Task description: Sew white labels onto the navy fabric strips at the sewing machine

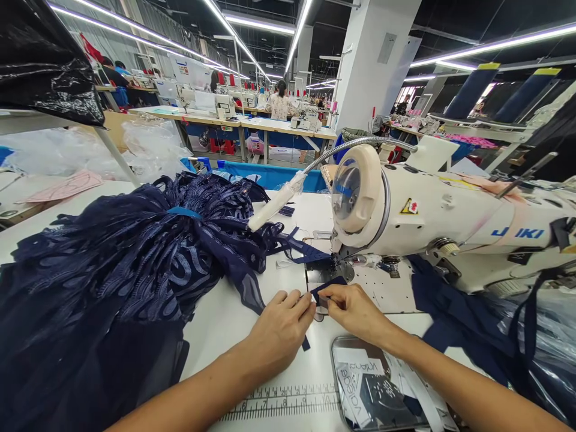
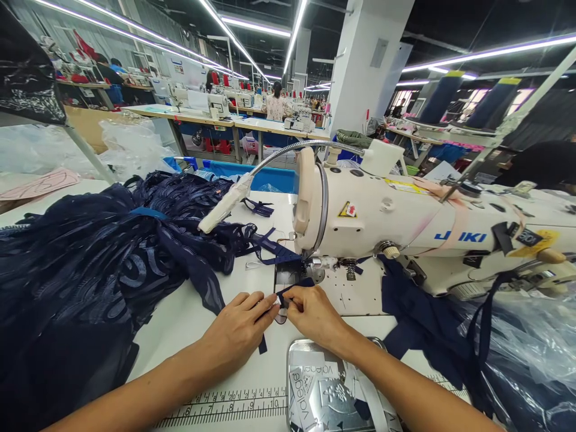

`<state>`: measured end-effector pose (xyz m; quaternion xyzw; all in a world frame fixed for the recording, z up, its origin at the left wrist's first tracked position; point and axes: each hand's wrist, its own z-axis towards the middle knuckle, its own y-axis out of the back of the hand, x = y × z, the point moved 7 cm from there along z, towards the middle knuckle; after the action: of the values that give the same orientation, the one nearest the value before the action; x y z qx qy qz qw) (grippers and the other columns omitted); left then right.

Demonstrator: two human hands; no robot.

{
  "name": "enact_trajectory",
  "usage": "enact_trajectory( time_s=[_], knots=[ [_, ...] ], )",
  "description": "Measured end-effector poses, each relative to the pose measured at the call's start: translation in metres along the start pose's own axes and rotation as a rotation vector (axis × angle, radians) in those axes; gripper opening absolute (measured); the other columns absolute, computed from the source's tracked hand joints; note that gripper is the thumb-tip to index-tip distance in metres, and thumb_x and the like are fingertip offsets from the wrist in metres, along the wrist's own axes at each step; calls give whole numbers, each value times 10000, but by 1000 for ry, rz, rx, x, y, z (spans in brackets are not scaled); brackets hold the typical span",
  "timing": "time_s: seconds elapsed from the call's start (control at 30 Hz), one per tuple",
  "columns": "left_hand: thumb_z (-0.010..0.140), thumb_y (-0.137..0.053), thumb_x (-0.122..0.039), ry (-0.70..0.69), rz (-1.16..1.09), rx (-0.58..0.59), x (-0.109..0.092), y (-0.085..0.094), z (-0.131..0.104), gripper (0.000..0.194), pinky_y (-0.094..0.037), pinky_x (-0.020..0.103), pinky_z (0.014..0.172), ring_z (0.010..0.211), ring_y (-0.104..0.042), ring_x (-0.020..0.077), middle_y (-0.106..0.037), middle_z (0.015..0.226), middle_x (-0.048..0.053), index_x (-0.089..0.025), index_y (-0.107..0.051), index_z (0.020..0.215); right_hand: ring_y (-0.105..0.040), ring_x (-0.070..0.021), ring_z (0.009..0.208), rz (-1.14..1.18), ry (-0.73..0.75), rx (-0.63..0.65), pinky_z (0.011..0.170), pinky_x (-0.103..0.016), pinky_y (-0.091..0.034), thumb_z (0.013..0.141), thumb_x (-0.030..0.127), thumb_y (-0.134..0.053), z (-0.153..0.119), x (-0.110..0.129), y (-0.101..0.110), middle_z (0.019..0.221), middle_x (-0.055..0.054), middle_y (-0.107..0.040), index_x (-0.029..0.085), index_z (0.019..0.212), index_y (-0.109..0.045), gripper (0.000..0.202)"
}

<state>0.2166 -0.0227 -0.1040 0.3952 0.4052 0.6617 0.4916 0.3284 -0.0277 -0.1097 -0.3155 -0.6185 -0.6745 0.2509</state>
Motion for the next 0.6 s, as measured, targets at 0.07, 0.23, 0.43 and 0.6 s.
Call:
enact_trajectory(
  time_s=[0.07,0.23,0.43,0.6],
  knots=[
    [725,-433,-24,1,-7,3,0,0,0,337,-366,329,646,809,-467,209,-575,1072,114,-57,-537,1044,-240,-64,431,53,-10,-30,431,-187,-267,683,122,-418,-1,-3,0,444,73,-295,116,815,-667,282],
    [734,-433,-24,10,-23,9,1,-1,0,333,-364,330,644,810,-464,207,-573,1064,111,-60,-531,1050,-385,-93,436,-15,24,-107,444,-211,-333,745,198,-399,-2,-1,0,496,16,-486,86,1016,-631,375],
    [734,-445,-38,16,-21,1,1,-2,0,331,-358,331,653,824,-461,214,-570,1064,115,-56,-531,1053,-507,-131,464,-206,94,-81,527,-253,-415,782,167,-371,-3,11,-2,571,-33,-602,82,1070,-605,381],
    [728,-451,-44,19,-5,5,1,-4,-1,329,-349,330,659,827,-463,215,-570,1072,112,-65,-539,1045,-538,-144,493,-239,136,-48,532,-253,-421,778,129,-378,-5,14,-3,555,-33,-598,71,1054,-606,363]
  ],
)
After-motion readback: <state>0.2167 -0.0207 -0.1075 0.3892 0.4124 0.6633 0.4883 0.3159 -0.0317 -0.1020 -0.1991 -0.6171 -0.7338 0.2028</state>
